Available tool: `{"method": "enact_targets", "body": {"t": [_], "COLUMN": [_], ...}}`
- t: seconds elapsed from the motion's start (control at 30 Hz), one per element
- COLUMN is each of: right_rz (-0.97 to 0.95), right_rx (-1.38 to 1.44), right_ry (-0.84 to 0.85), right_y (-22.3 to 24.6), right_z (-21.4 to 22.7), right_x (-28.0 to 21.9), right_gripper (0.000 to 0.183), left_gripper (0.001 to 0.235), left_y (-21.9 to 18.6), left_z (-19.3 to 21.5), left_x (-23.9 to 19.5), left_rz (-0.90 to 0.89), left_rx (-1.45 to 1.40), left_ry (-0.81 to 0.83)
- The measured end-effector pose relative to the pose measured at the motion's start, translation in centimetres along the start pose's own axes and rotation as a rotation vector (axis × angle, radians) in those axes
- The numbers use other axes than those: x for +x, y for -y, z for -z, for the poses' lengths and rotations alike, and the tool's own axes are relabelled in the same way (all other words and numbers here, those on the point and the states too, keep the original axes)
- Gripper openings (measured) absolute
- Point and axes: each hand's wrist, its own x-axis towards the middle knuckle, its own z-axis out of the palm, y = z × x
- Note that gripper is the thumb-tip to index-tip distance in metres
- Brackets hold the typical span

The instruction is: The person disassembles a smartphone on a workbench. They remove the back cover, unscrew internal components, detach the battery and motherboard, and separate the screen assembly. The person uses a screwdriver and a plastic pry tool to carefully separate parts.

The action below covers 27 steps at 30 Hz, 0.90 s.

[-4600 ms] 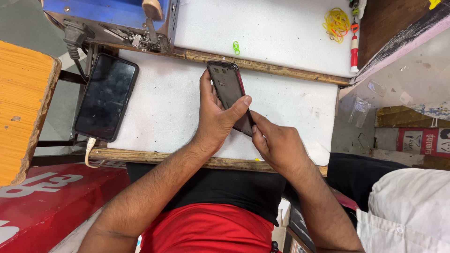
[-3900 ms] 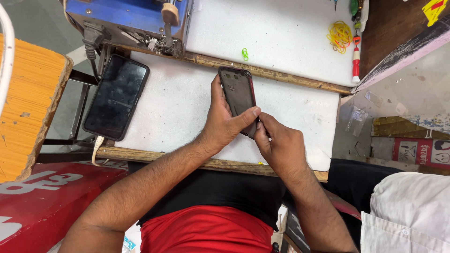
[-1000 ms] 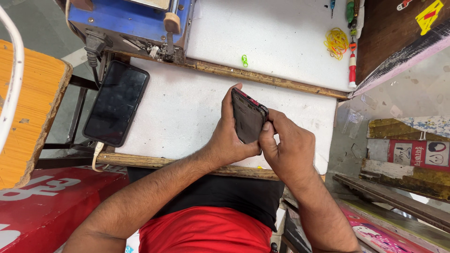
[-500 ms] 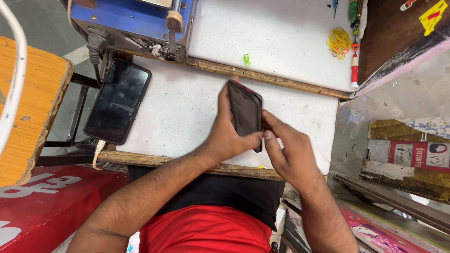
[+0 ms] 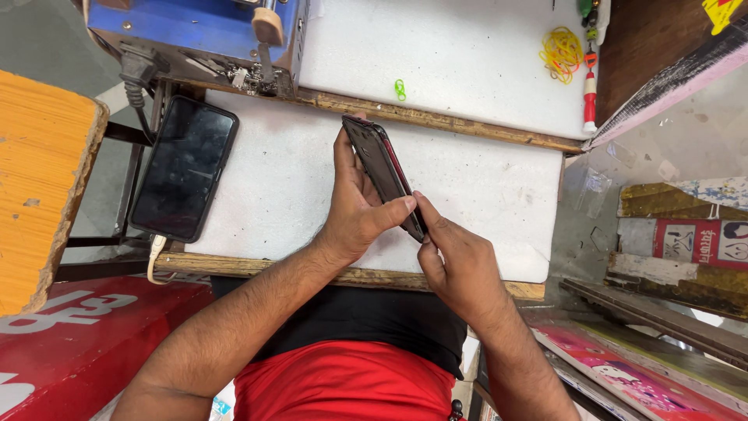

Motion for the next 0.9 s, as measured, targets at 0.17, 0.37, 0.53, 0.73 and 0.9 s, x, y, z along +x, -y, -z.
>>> {"method": "enact_targets", "body": {"t": [0.17, 0.37, 0.53, 0.73, 0.9], "right_rz": [0.014, -0.086, 0.124, 0.232, 0.15], "right_rx": [0.705, 0.835, 0.19, -0.02, 0.032], "right_ry": [0.041, 0.075, 0.097, 0.176, 0.163], "right_y": [-0.4, -2.7, -5.6, -7.1, -7.4], "right_z": [-0.8, -0.1, 3.3, 2.9, 2.6], "right_x": [0.1, 0.4, 1.6, 1.6, 0.8], "right_gripper": [0.059, 0.054, 0.051, 0.047, 0.062], "left_gripper": [0.124, 0.115, 0.101, 0.064, 0.057], "left_y": [0.5, 0.8, -2.5, -7.3, -5.4], "left_z": [0.2, 1.1, 3.4, 2.7, -0.8], "left_x": [-0.1, -0.7, -1.8, -3.8, -1.9], "left_rz": [-0.038, 0.035, 0.199, 0.198, -0.338], "left_rx": [-0.246, -0.293, 0.287, 1.466, 1.759], "left_ry": [0.024, 0.176, 0.1, 0.266, 0.453]}}
